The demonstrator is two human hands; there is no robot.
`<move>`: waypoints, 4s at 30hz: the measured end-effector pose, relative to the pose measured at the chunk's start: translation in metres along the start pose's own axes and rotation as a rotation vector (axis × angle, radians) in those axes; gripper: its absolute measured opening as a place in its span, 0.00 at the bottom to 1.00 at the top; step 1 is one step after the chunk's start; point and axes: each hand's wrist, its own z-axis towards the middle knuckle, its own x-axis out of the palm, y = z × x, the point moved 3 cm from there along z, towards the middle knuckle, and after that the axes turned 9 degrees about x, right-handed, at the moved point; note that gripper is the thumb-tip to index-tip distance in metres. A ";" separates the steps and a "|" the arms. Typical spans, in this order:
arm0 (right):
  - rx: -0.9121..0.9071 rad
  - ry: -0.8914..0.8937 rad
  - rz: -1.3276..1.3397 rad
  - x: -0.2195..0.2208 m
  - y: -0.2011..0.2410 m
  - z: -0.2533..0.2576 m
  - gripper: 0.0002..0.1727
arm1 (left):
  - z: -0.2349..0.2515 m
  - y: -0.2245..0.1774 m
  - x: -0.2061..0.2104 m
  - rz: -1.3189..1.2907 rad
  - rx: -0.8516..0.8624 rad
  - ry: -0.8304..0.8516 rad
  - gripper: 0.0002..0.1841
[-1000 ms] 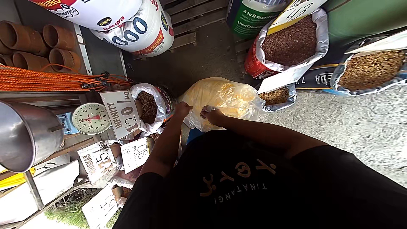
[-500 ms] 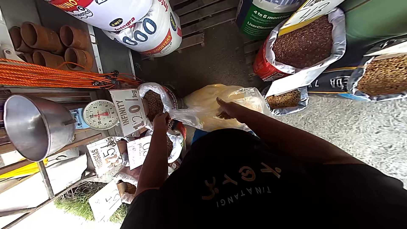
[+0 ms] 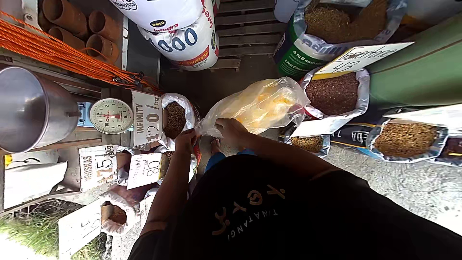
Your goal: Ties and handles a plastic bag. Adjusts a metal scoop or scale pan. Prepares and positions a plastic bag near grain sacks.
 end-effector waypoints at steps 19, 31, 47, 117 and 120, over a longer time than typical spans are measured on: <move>0.047 0.226 0.183 0.011 -0.017 -0.062 0.24 | 0.042 0.035 0.029 0.158 -0.226 0.328 0.11; 0.243 0.090 0.268 0.006 -0.023 -0.052 0.28 | 0.012 -0.084 0.016 -0.196 -0.063 0.551 0.12; 0.303 -0.102 0.515 0.034 -0.019 -0.064 0.26 | 0.034 -0.048 0.071 0.518 0.325 0.781 0.15; 0.327 -0.299 0.200 0.052 0.000 -0.085 0.28 | 0.076 -0.257 -0.431 1.086 0.500 -0.464 0.20; 0.317 -0.328 0.221 0.053 -0.001 -0.085 0.28 | 0.072 -0.256 -0.431 1.134 0.526 -0.460 0.14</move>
